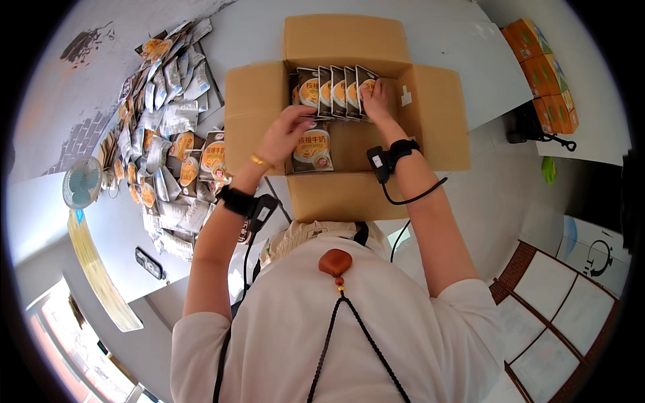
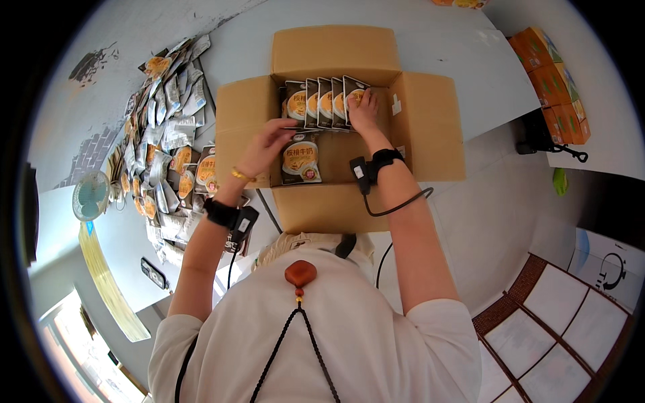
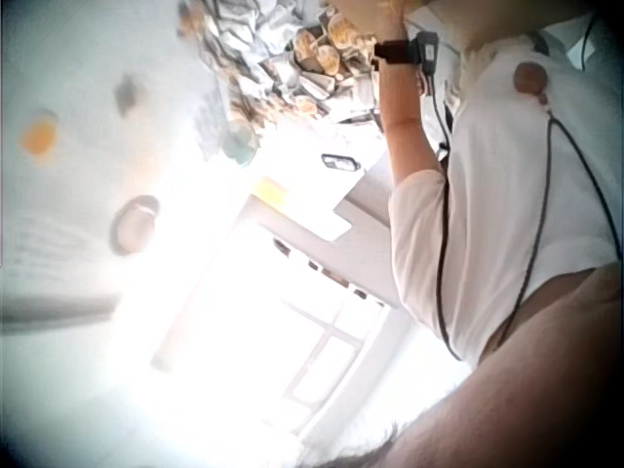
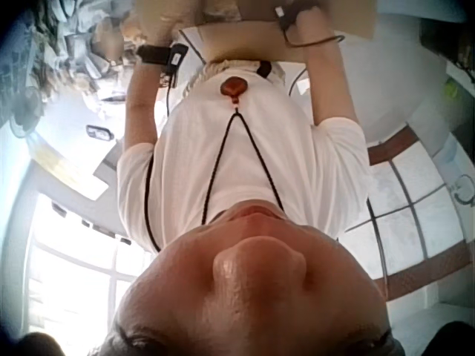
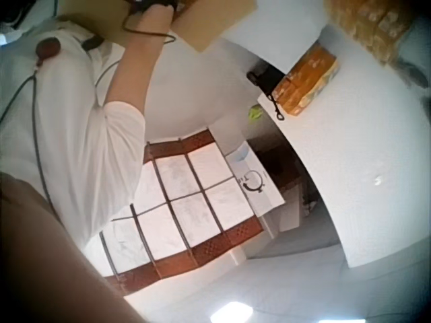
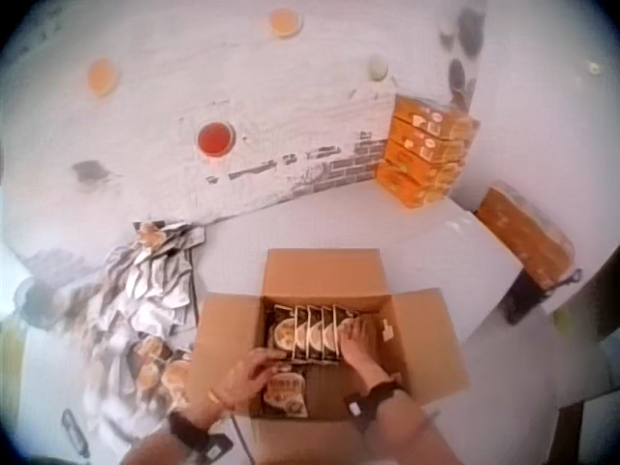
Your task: The person packs small, individually wrapped food packets into a cardboard box. They pick up packets from a large pile on the table and arrange them neatly in rows inside the box. After filling the box, they close the flaps and move the box to a stack of other boxes.
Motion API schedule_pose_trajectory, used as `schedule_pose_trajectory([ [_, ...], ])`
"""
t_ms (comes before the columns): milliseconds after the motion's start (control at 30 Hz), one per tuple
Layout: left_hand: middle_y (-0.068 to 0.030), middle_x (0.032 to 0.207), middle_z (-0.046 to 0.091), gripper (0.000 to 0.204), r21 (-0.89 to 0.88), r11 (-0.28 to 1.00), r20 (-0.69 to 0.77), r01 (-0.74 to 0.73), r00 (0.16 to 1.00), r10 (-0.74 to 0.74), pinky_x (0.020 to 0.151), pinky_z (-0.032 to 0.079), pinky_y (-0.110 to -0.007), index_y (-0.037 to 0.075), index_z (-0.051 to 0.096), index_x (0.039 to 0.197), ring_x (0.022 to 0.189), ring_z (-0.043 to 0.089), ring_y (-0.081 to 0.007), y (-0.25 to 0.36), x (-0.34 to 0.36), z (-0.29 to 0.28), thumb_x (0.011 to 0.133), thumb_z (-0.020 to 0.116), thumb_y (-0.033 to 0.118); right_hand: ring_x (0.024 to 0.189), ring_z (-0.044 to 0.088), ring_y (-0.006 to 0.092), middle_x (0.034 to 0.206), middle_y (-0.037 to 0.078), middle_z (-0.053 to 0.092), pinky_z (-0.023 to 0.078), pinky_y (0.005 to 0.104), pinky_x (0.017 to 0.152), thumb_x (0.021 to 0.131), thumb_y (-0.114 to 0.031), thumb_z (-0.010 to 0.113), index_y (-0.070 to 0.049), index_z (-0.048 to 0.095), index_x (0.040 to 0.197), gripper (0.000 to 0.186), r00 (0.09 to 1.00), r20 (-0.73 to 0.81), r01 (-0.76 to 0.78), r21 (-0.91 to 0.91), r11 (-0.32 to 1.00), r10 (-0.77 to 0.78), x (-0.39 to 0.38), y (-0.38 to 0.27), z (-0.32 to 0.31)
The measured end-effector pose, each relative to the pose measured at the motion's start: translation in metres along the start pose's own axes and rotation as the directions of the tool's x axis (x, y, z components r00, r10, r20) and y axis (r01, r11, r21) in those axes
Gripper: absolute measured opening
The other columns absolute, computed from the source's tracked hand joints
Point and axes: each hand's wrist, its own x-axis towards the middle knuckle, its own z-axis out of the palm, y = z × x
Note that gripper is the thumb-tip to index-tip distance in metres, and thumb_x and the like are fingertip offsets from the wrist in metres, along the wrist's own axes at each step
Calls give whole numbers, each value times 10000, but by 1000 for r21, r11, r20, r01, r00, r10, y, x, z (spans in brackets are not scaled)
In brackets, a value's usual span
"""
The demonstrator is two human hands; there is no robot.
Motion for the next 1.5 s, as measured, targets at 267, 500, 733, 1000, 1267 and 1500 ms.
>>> schedule_pose_trajectory([
  [267, -121, 1042, 544, 285, 329, 898, -576, 292, 816, -54, 770, 448, -319, 42, 510, 1076, 945, 555, -232, -49, -137, -131, 791, 515, 50, 1019, 497, 318, 1060, 221, 533, 373, 335, 887, 780, -401, 550, 50, 452, 1114, 570, 934, 298, 198, 29, 980, -198, -41, -17, -52],
  [500, -127, 1356, 259, 779, 727, 549, -408, 412, 903, -138, 1024, 185, -457, 204, 284, 1316, 1261, 235, -291, -71, -173, -105, 627, 647, 176, 997, 526, 216, 1069, 149, 561, 402, 298, 848, 830, -361, 518, 1, 466, 1166, 497, 752, 655, 201, -121, 972, -74, -116, -59, -87],
  [733, -106, 1371, 257, 715, 880, 398, -256, 258, 965, -59, 1024, 218, -408, 187, 287, 1319, 1273, 229, -268, -60, -157, -102, 681, 608, 187, 978, 527, 146, 1052, 98, 580, 408, 261, 834, 870, -239, 500, -12, 429, 1200, 407, 685, 682, 94, 267, 959, -257, -158, -103, -58],
  [1000, -231, 786, 564, 363, 181, 837, -909, 517, 413, -58, 664, 414, -417, -23, 536, 980, 756, 542, -371, -76, -159, -145, 896, 377, 293, 1003, 525, 157, 1059, 101, 574, 409, 264, 851, 882, -216, 484, 1, 419, 1197, 388, 648, 688, 69, 373, 925, -326, -179, -122, -49],
  [1267, -111, 690, 571, 322, 310, 921, -839, 235, 524, 149, 502, 335, -305, 2, 535, 1080, 498, 356, -192, 59, -144, -113, 918, 364, 223, 1051, 501, 197, 1146, 128, 510, 411, 313, 879, 910, -311, 401, -22, 391, 1225, 428, 649, 635, -85, 607, 790, -418, -207, -183, -50],
  [1500, -115, 1184, 500, 341, 752, 491, 83, -440, 801, 592, 907, 391, -382, 38, 502, 1130, 1037, 515, -281, 103, -98, -41, 796, 520, 110, 1020, 510, 186, 1108, 95, 524, 436, 322, 847, 892, -357, 421, -39, 441, 1162, 417, 685, 569, -543, 815, 202, -454, -201, -190, -32],
])
